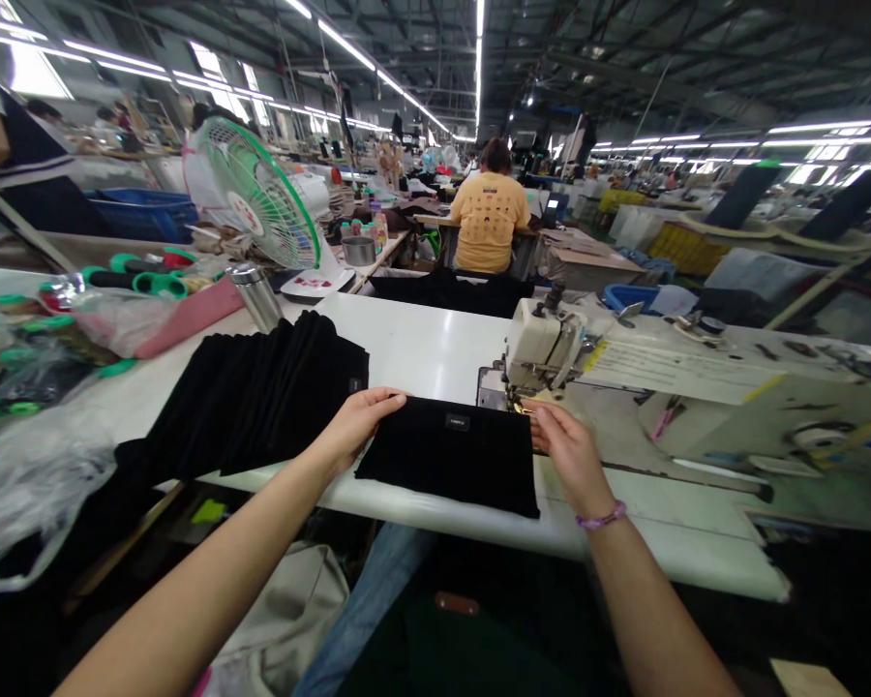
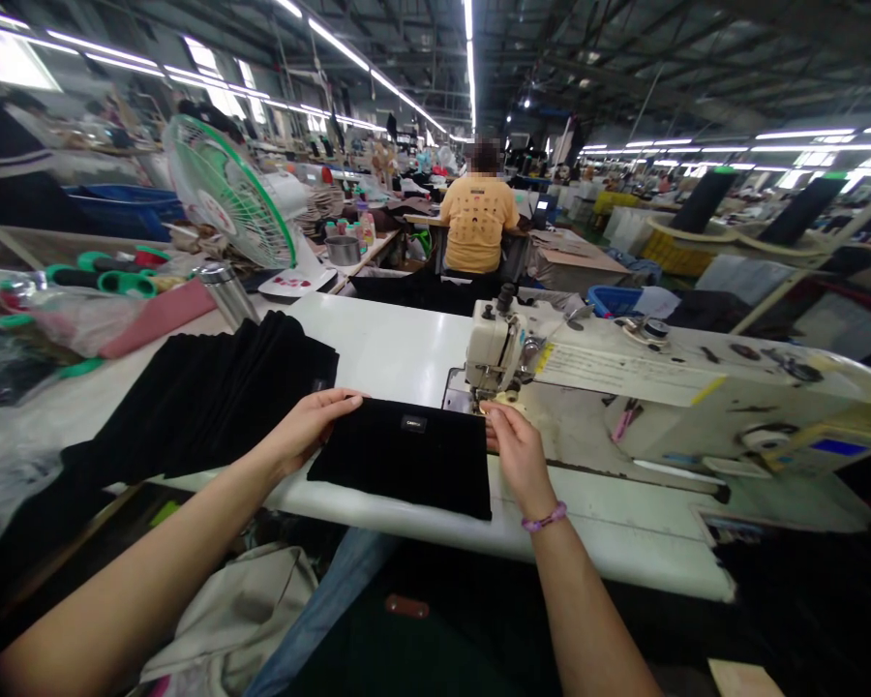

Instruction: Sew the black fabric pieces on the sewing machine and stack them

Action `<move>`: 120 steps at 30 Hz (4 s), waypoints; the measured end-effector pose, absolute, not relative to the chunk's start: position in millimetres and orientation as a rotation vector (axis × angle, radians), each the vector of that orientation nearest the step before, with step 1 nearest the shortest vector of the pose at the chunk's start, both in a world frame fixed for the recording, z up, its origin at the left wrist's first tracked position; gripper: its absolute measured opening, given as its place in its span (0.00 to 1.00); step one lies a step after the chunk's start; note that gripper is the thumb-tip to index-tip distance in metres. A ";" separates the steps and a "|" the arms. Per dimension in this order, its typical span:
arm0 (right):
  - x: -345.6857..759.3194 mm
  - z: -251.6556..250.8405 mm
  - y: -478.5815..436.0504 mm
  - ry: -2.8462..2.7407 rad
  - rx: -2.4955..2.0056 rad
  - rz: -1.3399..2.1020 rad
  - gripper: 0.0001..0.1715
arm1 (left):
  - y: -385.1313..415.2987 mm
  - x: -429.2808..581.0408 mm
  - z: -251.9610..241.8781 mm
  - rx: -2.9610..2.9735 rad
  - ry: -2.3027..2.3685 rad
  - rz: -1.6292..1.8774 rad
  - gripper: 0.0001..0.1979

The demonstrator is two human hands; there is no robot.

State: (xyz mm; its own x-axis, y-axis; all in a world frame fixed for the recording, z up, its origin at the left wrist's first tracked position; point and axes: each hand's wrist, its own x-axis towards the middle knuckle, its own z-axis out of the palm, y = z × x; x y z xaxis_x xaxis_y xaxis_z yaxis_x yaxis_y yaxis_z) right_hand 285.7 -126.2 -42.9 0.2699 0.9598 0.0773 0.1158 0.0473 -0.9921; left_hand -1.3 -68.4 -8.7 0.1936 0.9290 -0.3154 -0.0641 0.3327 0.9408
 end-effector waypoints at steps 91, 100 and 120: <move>120.3 -33.9 -74.6 -1.600 -1.302 1.255 0.19 | -44.1 -107.8 20.3 2.007 2.039 0.790 0.27; 7.8 19.6 4.5 -1.961 -1.516 1.054 0.17 | -87.3 -106.6 9.3 2.010 2.005 0.777 0.36; -48.7 8.6 31.5 -2.232 -1.670 0.815 0.29 | -128.0 -128.7 10.3 2.081 1.788 0.785 0.19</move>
